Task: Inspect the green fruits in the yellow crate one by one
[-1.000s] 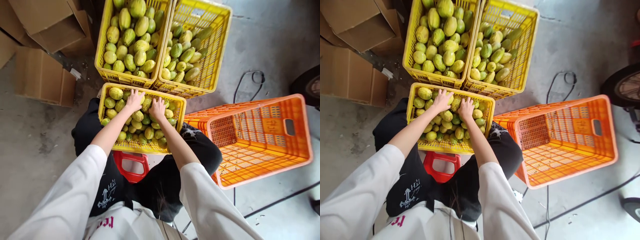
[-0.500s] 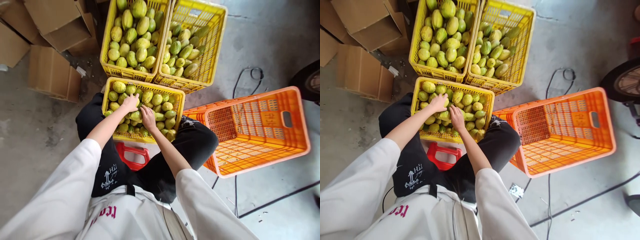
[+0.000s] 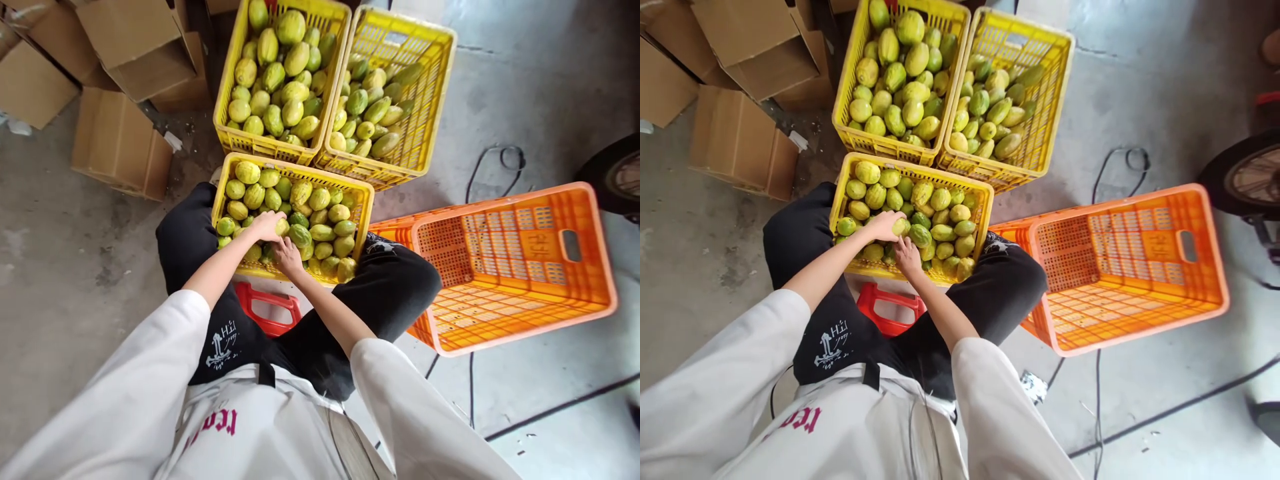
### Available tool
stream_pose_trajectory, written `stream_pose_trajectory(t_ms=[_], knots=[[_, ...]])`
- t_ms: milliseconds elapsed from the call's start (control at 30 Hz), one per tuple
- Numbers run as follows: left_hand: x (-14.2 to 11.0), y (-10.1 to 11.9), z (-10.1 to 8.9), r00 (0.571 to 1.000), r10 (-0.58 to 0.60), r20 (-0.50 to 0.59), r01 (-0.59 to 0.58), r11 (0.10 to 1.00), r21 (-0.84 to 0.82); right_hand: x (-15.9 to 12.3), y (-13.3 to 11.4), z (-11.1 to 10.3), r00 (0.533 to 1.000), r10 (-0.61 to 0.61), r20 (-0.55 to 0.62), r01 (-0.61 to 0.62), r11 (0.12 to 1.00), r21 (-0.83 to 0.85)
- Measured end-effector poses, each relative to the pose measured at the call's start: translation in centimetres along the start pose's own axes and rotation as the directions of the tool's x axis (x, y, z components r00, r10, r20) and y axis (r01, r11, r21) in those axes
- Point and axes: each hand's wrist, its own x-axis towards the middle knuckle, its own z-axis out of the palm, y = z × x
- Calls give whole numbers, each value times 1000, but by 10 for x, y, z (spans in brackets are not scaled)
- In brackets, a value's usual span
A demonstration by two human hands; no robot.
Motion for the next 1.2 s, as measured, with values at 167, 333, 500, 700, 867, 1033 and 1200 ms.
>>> stream_pose_trajectory(t_ms=[167,333,500,700,867,1033,1200], knots=[[7,-18,-1,961,-274,-46,192,774,-604,5,13,-12,999,-34,39,33,999,33],[5,-39,-4,885,-437,163,261,174,-950,2,49,-50,991,0,-131,10,997,73],[-7,-57,-2,824,-507,252,271,-38,-962,7,93,-81,897,315,-309,-277,947,162],[-16,-63,6,815,-508,278,302,-38,-953,2,71,-45,976,131,-173,-96,975,199],[-15,-63,13,830,-500,245,296,25,-955,4,27,-4,934,-117,336,78,989,127],[-16,-58,18,850,-487,203,280,91,-956,20,7,9,945,-8,328,-8,999,49],[-15,-61,16,875,-425,231,267,27,-963,32,0,11,926,7,376,-36,997,71]])
